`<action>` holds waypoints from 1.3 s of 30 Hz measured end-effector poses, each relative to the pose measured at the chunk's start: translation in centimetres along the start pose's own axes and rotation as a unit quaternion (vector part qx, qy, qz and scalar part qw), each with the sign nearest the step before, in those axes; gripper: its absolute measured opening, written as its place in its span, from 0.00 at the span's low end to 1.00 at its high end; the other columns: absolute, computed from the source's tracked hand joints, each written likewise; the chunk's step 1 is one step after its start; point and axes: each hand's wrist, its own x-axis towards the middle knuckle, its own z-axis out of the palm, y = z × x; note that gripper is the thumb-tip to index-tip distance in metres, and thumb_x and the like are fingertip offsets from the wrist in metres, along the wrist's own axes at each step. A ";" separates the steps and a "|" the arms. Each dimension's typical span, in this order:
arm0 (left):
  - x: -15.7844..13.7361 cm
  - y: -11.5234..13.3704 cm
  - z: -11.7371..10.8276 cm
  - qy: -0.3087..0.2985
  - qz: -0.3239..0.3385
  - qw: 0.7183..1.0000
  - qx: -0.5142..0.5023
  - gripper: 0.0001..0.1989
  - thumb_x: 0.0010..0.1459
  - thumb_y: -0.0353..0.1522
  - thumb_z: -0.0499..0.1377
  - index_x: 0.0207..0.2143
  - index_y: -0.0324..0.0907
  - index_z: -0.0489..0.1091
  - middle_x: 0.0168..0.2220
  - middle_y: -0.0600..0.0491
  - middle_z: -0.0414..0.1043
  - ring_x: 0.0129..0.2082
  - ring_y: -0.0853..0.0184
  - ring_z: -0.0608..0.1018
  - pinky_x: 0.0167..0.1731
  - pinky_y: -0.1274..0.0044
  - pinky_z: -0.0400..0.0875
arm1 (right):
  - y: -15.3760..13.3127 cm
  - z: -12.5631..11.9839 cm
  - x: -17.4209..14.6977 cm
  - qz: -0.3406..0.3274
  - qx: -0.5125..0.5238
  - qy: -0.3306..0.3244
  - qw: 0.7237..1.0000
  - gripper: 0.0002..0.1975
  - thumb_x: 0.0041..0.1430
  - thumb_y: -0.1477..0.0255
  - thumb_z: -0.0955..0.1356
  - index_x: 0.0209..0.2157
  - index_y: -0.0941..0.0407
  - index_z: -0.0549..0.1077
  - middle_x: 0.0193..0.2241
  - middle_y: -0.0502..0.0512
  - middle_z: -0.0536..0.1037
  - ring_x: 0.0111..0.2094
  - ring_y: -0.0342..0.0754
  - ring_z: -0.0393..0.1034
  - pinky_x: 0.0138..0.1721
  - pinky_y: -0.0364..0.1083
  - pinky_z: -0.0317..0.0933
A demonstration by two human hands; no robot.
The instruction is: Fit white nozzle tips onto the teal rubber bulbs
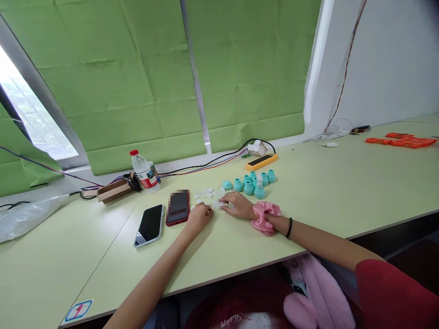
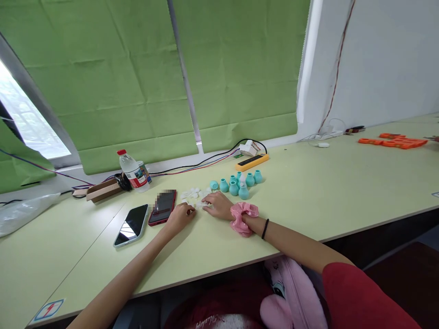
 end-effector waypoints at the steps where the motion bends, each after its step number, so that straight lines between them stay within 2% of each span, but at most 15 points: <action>1: 0.0 -0.1 0.0 -0.002 0.010 1.000 -0.007 0.12 0.50 0.30 0.49 0.32 0.38 0.71 0.30 0.48 0.69 0.31 0.66 0.70 0.31 0.77 0.62 | -0.1 0.0 0.0 0.009 0.016 0.010 1.000 0.12 0.52 0.71 0.61 0.39 0.53 0.68 0.30 0.56 0.72 0.33 0.49 0.66 0.39 0.49 0.57; 5: -0.1 0.0 -0.3 -0.004 0.036 0.999 -0.033 0.12 0.49 0.27 0.49 0.32 0.38 0.71 0.29 0.48 0.70 0.31 0.66 0.70 0.33 0.77 0.63 | -0.3 0.0 0.0 0.031 0.072 0.055 0.995 0.15 0.53 0.72 0.60 0.45 0.52 0.63 0.26 0.55 0.70 0.26 0.46 0.64 0.31 0.45 0.60; 8: -0.2 0.4 -0.5 -0.002 0.032 0.999 -0.032 0.12 0.47 0.26 0.49 0.30 0.38 0.72 0.29 0.48 0.70 0.31 0.66 0.70 0.33 0.76 0.63 | -0.4 0.1 0.1 0.012 0.078 0.114 0.990 0.13 0.55 0.70 0.58 0.43 0.54 0.64 0.28 0.54 0.68 0.26 0.44 0.63 0.30 0.44 0.61; 11: -0.3 0.6 -0.7 -0.007 0.031 0.999 -0.025 0.11 0.47 0.26 0.50 0.29 0.38 0.71 0.29 0.48 0.70 0.31 0.66 0.71 0.32 0.76 0.63 | -0.7 0.3 0.2 0.019 0.118 0.145 0.982 0.13 0.55 0.69 0.59 0.40 0.55 0.66 0.29 0.54 0.68 0.27 0.42 0.63 0.28 0.42 0.62; 14: -0.2 0.5 -0.5 -0.006 0.025 1.000 -0.006 0.11 0.47 0.25 0.50 0.31 0.37 0.70 0.31 0.47 0.70 0.32 0.65 0.71 0.33 0.76 0.63 | -1.3 0.6 0.1 0.049 0.174 0.125 0.976 0.11 0.52 0.68 0.61 0.36 0.57 0.69 0.28 0.53 0.69 0.26 0.41 0.64 0.23 0.39 0.62; 18: 0.0 0.2 0.1 0.008 0.014 1.000 0.017 0.15 0.48 0.25 0.49 0.38 0.35 0.68 0.34 0.45 0.70 0.34 0.65 0.71 0.34 0.77 0.63 | -2.4 0.5 -0.1 0.075 0.231 0.085 0.966 0.07 0.47 0.71 0.64 0.30 0.56 0.70 0.28 0.53 0.69 0.22 0.40 0.64 0.20 0.39 0.62; 26: 0.0 -0.1 0.1 -0.011 0.003 0.999 0.041 0.11 0.50 0.29 0.49 0.32 0.36 0.70 0.30 0.46 0.69 0.33 0.65 0.71 0.33 0.78 0.62 | -2.4 0.3 -0.4 0.034 0.257 -0.011 0.966 0.03 0.40 0.78 0.65 0.22 0.57 0.70 0.26 0.53 0.68 0.25 0.42 0.65 0.21 0.40 0.63; 30: 0.0 -0.2 0.1 -0.003 0.006 0.999 0.040 0.10 0.49 0.29 0.50 0.29 0.37 0.70 0.29 0.47 0.69 0.33 0.65 0.70 0.31 0.77 0.62 | -1.8 0.5 -0.2 0.023 0.212 -0.006 0.977 0.06 0.39 0.81 0.64 0.24 0.59 0.69 0.26 0.52 0.68 0.25 0.40 0.64 0.21 0.37 0.61; 33: 0.0 0.1 -0.1 0.026 0.023 0.999 0.015 0.08 0.48 0.29 0.51 0.27 0.37 0.70 0.28 0.47 0.70 0.33 0.64 0.70 0.32 0.77 0.62 | -1.4 0.6 -0.1 0.014 0.186 0.009 0.982 0.08 0.38 0.83 0.63 0.25 0.59 0.67 0.28 0.52 0.67 0.28 0.41 0.63 0.24 0.38 0.62; 39: -0.5 0.9 -1.0 0.108 0.076 0.979 -0.154 0.10 0.50 0.32 0.52 0.29 0.39 0.72 0.26 0.51 0.71 0.27 0.70 0.69 0.27 0.80 0.63 | -0.9 1.0 -0.3 0.049 0.208 0.022 0.977 0.24 0.39 0.80 0.65 0.41 0.55 0.56 0.29 0.49 0.66 0.30 0.41 0.62 0.28 0.40 0.63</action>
